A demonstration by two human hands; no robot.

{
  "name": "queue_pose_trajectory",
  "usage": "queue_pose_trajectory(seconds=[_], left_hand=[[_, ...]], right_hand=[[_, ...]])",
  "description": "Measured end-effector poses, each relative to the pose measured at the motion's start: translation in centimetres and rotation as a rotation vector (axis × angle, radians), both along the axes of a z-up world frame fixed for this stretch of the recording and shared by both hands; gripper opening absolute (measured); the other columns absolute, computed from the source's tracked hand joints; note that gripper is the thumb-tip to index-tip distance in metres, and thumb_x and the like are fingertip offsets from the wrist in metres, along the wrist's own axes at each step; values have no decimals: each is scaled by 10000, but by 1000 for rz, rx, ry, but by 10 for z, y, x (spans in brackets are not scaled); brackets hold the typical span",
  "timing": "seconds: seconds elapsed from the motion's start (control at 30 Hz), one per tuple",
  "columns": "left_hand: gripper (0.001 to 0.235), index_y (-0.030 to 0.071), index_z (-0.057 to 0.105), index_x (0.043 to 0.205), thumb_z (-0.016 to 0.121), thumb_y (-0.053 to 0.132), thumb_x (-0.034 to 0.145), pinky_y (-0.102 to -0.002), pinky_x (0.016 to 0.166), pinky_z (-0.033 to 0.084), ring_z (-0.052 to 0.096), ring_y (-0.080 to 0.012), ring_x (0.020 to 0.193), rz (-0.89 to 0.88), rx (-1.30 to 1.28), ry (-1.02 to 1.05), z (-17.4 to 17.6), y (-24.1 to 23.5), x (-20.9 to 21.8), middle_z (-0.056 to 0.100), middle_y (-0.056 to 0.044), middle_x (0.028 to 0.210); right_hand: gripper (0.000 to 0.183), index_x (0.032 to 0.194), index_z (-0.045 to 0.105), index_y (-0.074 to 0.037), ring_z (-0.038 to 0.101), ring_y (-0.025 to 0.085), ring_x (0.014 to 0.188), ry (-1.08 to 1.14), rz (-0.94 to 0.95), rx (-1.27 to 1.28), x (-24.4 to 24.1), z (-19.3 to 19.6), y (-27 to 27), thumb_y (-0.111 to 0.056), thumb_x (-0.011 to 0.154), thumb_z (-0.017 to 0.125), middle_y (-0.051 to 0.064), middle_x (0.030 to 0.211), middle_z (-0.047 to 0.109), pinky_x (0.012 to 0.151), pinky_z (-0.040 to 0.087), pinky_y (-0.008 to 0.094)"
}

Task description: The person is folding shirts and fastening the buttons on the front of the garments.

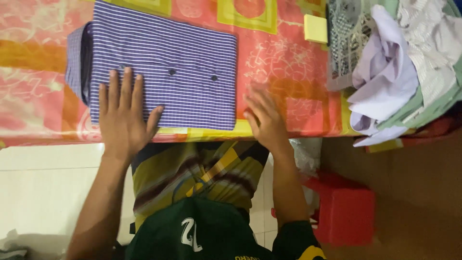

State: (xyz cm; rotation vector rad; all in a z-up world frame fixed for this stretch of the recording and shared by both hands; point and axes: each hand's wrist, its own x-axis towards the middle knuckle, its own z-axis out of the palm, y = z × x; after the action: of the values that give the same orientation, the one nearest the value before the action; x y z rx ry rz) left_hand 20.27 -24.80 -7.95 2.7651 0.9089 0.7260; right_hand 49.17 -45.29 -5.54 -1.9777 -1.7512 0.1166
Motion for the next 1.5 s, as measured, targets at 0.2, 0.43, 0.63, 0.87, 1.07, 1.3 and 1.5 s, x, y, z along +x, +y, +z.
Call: queue_pose_trajectory(seconds=[0.2,0.43,0.63,0.87,1.07,1.3,1.5], left_hand=[[735,-21,524,1561,541,515,1058,-592,1225,193,321,-459,1521,68,35,-33,-10,1,1,441,-263,1628],[197,124,616,1124,552,182,946,-478,914,492,623,-321,951,-32,-231,-302,-14,-55,-3,597,-70,983],[312,78,651,1269,576,171,981,-508,1024,541,631,-365,1263,-650,-545,-511,12,-143,48,644,-126,1354],[395,-37,598,1343,642,91,972,-472,1033,517,636,-275,1087,-89,-1282,-1117,-110,-102,73,630,-148,1186],[305,53,624,1233,587,253,1005,-454,997,523,644,-253,1045,-73,-1299,-1446,-148,-80,48,650,-91,1107],[318,159,655,1104,526,442,1044,-434,954,530,653,-227,997,-95,-1309,-1825,-162,-58,36,674,-24,1015],[705,69,254,1414,678,412,967,-429,1180,262,276,-227,1349,377,-876,-1198,38,-10,38,269,-130,1455]], right_hand=[[368,1289,724,-104,473,456,1404,-107,207,220,20,-34,58,16,1027,495,173,1495,546,1165,376,576],[362,1162,719,-89,630,390,1225,-17,263,297,17,3,77,10,1059,387,102,1241,714,1051,471,546],[285,1150,704,-79,657,320,922,-158,378,420,-22,85,102,-95,1086,427,79,997,652,865,505,465],[218,1119,686,-3,622,324,792,-267,475,477,-70,148,96,-64,1081,481,109,894,591,807,500,469],[107,997,694,30,578,225,636,-304,527,532,-99,162,79,3,1049,604,92,721,622,597,478,376],[209,899,698,9,540,214,565,-203,311,582,-102,178,51,-91,1034,575,86,689,587,505,451,362],[256,1249,684,-12,668,213,1073,744,-104,621,-18,125,106,-137,1026,685,107,1173,718,989,547,352]])
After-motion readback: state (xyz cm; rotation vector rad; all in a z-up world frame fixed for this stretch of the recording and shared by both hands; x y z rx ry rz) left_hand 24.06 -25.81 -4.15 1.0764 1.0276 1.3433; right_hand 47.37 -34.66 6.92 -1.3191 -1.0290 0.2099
